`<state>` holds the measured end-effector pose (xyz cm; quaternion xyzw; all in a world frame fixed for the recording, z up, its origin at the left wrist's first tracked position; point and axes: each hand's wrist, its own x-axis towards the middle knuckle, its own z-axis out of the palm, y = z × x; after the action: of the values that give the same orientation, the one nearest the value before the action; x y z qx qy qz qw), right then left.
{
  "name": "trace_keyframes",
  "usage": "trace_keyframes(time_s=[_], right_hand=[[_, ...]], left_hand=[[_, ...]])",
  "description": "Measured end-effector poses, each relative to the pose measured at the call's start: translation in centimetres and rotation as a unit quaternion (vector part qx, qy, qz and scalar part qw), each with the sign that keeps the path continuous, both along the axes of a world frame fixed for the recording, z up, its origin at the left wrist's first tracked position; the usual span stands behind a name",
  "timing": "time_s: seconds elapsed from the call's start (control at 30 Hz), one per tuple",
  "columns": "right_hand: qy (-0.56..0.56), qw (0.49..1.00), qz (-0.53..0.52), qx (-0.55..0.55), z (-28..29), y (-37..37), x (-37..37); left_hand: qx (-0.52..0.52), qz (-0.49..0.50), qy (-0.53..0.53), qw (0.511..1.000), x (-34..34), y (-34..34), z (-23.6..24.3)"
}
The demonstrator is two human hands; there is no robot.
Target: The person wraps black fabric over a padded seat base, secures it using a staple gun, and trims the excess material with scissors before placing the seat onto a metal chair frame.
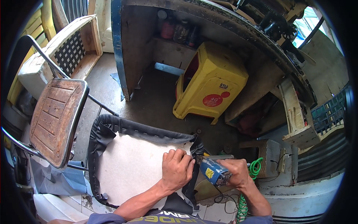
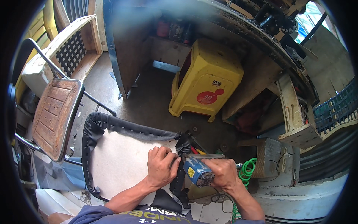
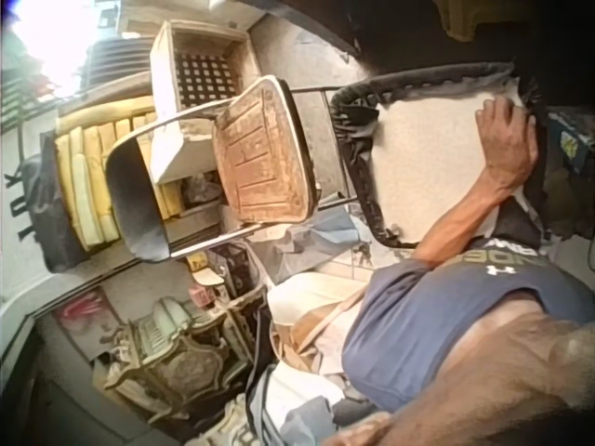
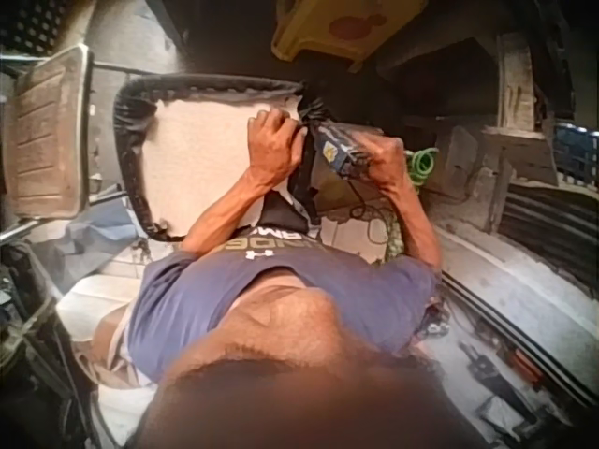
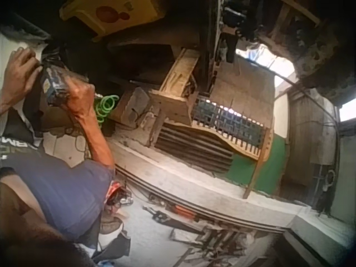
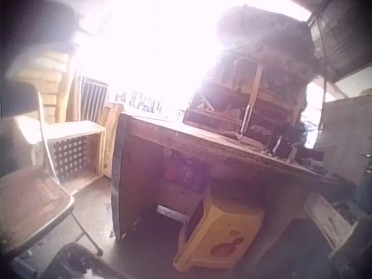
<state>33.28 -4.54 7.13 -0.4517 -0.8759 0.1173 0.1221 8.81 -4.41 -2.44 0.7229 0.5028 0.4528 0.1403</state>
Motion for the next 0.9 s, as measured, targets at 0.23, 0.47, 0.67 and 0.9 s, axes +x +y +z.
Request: trace_keyframes(time_s=[0.23,0.47,0.67,0.9], right_hand=[[-0.022,0.999,-0.001,-0.048,1.0,0.3,-0.7],[-0.040,0.996,-0.030,-0.077,1.4,-0.7,-1.5],[-0.021,0.996,-0.018,-0.079,1.0,-1.8,-1.2],[0.166,0.976,-0.124,-0.063,-2.0,-4.3,1.6]], left_hand=[[-0.008,-0.023,0.011,1.000,-0.6,0.2,0.0],[-0.002,-0.024,0.021,0.999,-0.7,0.5,-0.4],[0.009,-0.026,0.020,0.999,-0.6,0.4,-0.3],[0.047,0.081,0.054,0.994,-2.7,1.6,2.2]])
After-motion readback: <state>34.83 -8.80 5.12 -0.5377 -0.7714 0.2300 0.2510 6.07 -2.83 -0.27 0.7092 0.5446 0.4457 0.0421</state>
